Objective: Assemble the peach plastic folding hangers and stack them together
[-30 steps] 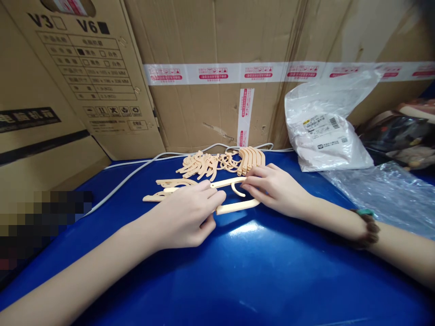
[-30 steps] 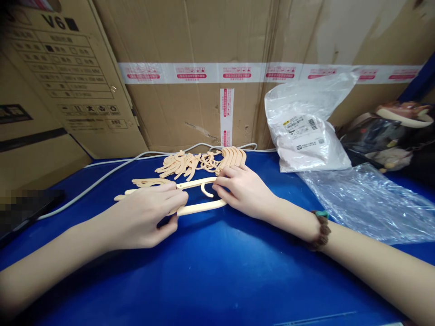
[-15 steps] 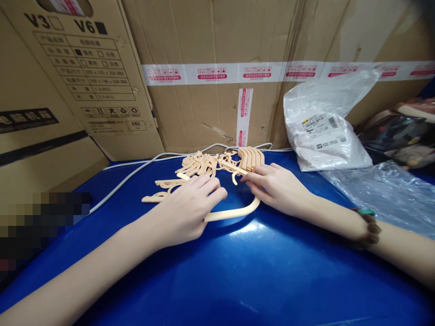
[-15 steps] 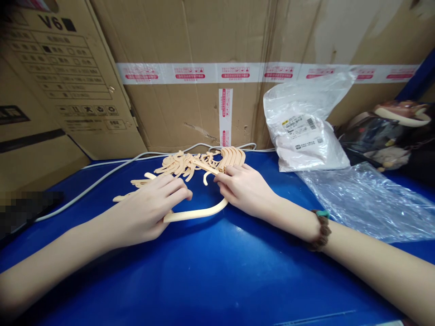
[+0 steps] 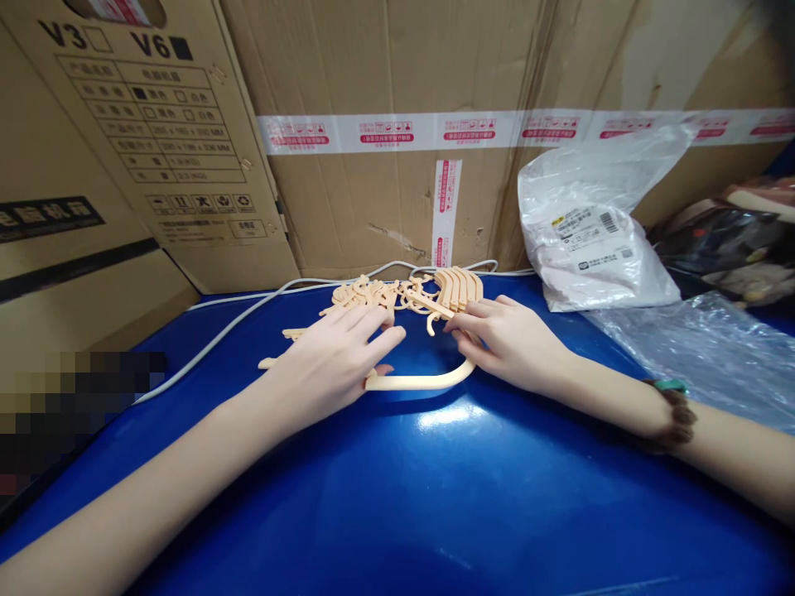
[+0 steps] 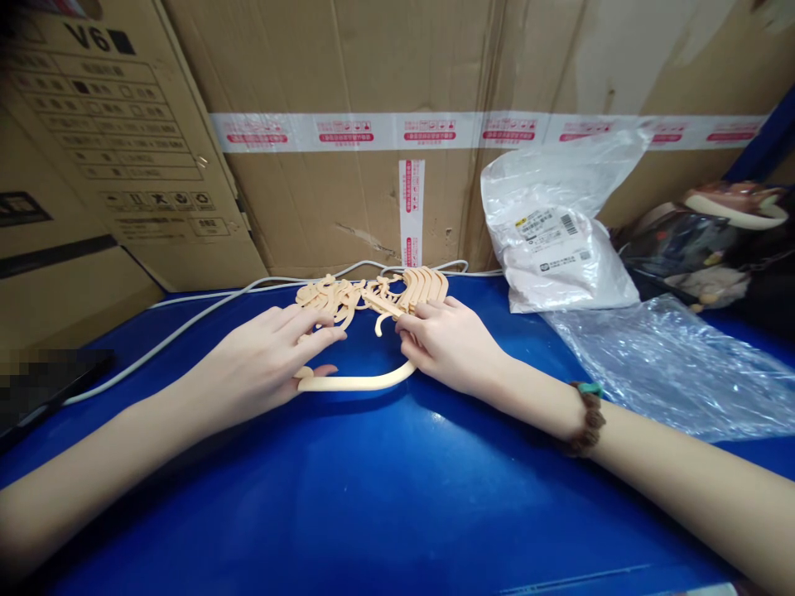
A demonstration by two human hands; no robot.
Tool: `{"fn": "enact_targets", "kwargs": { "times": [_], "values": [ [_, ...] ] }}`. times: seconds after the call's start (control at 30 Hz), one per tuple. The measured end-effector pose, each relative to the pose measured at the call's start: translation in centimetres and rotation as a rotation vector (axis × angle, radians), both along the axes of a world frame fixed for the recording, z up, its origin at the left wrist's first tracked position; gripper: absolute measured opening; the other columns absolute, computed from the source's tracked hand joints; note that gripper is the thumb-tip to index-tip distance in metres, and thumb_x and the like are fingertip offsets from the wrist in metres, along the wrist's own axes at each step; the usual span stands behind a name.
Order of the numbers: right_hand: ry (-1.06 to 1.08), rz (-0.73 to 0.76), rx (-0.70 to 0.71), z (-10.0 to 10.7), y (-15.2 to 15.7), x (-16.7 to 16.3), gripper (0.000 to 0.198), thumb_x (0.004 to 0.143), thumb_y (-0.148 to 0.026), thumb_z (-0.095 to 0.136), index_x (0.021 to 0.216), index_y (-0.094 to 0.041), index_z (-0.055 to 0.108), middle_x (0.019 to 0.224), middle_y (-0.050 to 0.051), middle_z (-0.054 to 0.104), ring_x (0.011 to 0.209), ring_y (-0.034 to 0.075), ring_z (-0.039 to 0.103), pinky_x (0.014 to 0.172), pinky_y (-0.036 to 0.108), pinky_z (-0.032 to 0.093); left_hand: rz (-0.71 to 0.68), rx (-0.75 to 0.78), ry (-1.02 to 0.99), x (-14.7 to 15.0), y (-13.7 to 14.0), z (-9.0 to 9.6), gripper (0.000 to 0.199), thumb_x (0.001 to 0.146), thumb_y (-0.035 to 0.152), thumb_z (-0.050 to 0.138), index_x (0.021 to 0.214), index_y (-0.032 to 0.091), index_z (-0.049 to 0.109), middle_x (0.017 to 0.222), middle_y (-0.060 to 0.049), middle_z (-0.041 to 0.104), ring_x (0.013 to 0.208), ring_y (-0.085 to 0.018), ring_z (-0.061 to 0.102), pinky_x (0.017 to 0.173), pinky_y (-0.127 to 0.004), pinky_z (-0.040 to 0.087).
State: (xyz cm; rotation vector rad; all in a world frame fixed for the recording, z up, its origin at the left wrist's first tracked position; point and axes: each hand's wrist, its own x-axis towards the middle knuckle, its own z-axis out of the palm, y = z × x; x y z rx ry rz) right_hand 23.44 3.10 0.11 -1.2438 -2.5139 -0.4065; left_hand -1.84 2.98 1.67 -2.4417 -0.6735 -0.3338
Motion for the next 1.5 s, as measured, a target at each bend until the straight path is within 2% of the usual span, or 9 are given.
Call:
{"fn": "enact_targets", "kwargs": {
  "times": [0.17,0.33,0.5,0.67,0.8,0.97,1.17,1.33,1.5],
  "values": [
    [0.002,-0.015,-0.026,0.0,-0.1,-0.1,0.024,0.091,-0.023,0.045,0.099,-0.018,0.067,0.093,0.008,0.068,0.089,0.022,0.062,0.079,0.034,0.035,-0.003,0.052,0.018,-0.1,0.1,-0.1,0.024,0.086,0.027,0.062,0.105,0.012,0.061,0.099,-0.011,0.063,0.087,-0.026,0.061,0.073,-0.035,0.048],
    [0.002,-0.013,-0.05,0.1,-0.2,-0.2,0.026,0.092,-0.022,0.043,0.101,-0.017,0.067,0.093,0.008,0.068,0.091,0.022,0.062,0.08,0.034,0.036,0.04,0.094,0.039,-0.3,-0.4,-0.1,0.024,0.088,0.031,0.061,0.106,0.015,0.061,0.097,-0.007,0.063,0.071,-0.02,0.06,0.052,-0.028,0.039],
    [0.004,-0.006,-0.053,0.0,-0.2,-0.3,0.026,0.092,-0.022,0.044,0.1,-0.017,0.068,0.091,0.007,0.069,0.087,0.021,0.062,0.078,0.034,0.035,0.078,0.036,0.074,-0.2,-0.5,-0.4,0.022,0.089,0.034,0.061,0.104,0.019,0.06,0.099,-0.005,0.063,0.067,-0.017,0.06,0.048,-0.027,0.035],
    [-0.004,-0.015,-0.052,-0.1,-0.2,-0.3,0.024,0.092,-0.022,0.045,0.098,-0.017,0.067,0.092,0.007,0.069,0.088,0.02,0.063,0.077,0.033,0.034,0.034,-0.2,-0.019,-0.1,-0.2,-0.7,0.014,0.093,0.02,0.049,0.104,0.02,0.059,0.11,-0.004,0.06,0.08,-0.017,0.063,0.054,-0.024,0.039],
    [-0.018,-0.026,-0.05,0.0,-0.3,-0.2,0.023,0.091,-0.022,0.045,0.095,-0.018,0.067,0.089,0.005,0.069,0.085,0.02,0.063,0.076,0.032,0.033,0.017,-0.438,-0.078,-0.3,-0.2,-1.0,0.037,0.081,0.0,0.038,0.1,0.024,0.06,0.12,-0.002,0.053,0.078,-0.014,0.062,0.06,-0.025,0.042],
    [-0.017,-0.024,-0.05,0.0,-0.3,-0.2,0.022,0.09,-0.021,0.045,0.091,-0.017,0.067,0.087,0.005,0.07,0.082,0.019,0.063,0.074,0.032,0.033,-0.007,-0.585,-0.154,-0.4,-0.1,-1.4,0.037,0.082,0.002,0.039,0.101,0.025,0.06,0.126,-0.002,0.049,0.081,-0.012,0.061,0.069,-0.025,0.045],
    [-0.005,-0.028,-0.056,0.0,-0.2,-0.2,0.021,0.09,-0.021,0.046,0.09,-0.017,0.067,0.087,0.005,0.07,0.083,0.019,0.063,0.075,0.032,0.033,-0.015,-0.475,-0.156,-0.5,0.0,-1.4,0.035,0.087,0.007,0.046,0.112,0.028,0.058,0.113,-0.002,0.051,0.075,-0.011,0.058,0.064,-0.024,0.042],
    [0.006,-0.028,-0.06,-0.1,-0.1,-0.2,0.022,0.09,-0.022,0.046,0.091,-0.017,0.067,0.088,0.005,0.07,0.084,0.019,0.063,0.075,0.032,0.033,-0.005,-0.321,-0.064,-0.3,0.0,-1.1,0.025,0.091,0.015,0.049,0.111,0.026,0.06,0.098,-0.002,0.057,0.079,-0.017,0.058,0.063,-0.027,0.039],
    [0.002,-0.033,-0.057,-0.2,-0.1,-0.2,0.021,0.089,-0.021,0.046,0.089,-0.017,0.067,0.086,0.005,0.07,0.082,0.018,0.063,0.075,0.032,0.033,-0.009,-0.402,-0.005,-0.4,0.0,-1.0,0.043,0.086,0.002,0.044,0.119,0.025,0.057,0.096,-0.002,0.059,0.086,-0.019,0.057,0.072,-0.03,0.041]
  ]
}}
